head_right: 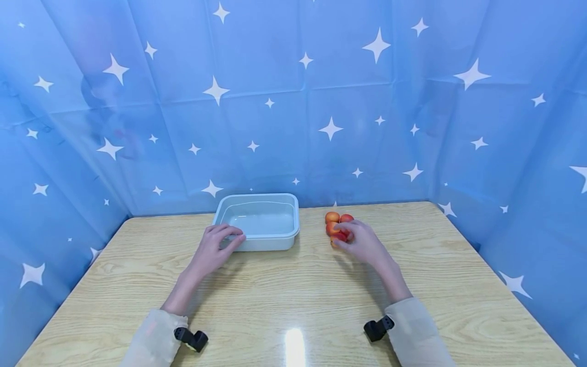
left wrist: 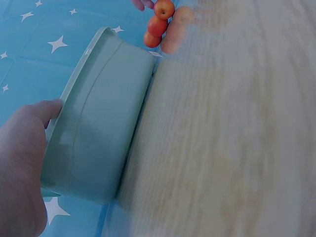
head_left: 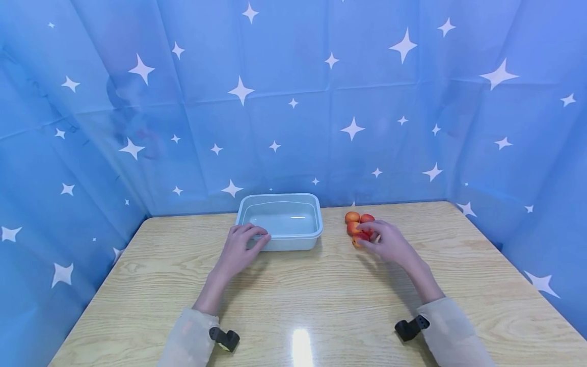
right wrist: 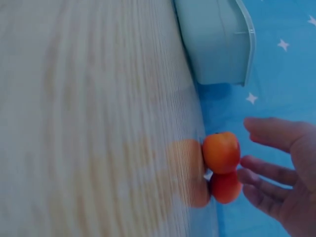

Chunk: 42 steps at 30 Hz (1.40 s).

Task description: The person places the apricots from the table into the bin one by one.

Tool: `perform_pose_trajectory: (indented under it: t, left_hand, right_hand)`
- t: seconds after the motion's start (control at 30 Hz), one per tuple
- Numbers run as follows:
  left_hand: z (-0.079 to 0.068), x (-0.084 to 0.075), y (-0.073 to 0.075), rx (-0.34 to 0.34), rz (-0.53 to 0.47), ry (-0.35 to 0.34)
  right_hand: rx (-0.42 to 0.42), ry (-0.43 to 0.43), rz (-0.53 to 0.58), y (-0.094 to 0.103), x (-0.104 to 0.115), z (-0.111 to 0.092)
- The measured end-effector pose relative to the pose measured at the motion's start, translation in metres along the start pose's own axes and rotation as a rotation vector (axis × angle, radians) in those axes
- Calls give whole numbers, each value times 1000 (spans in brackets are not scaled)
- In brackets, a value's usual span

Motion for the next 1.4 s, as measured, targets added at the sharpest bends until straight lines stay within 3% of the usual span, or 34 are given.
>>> perform_pose_trajectory:
  t: [0.67,0.87,1.2,1.4]
  left_hand:
    - [0,-2,0,-11,-2,-4]
    - [0,-2,0,-4,-3,2]
    - [0,-1,0,-2,-2,-1]
    - [0,0,0,5,1,7]
  right_hand:
    - [103,-71,-13,-4,-5,-1]
    - [145,-47,9,-5,-5,-3]
    - [158,-32,7,-5,-7,-4]
    - [136,-74,54,-3,-5,-2]
Point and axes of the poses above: each hand's wrist, its own z-axis towards the middle knuckle, its own y-axis out of the back of the hand, x = y × z, the point moved 4 cm from there along z, towards the middle knuckle, and after that the axes turned 1 degree about x, right-handed, at the moved point
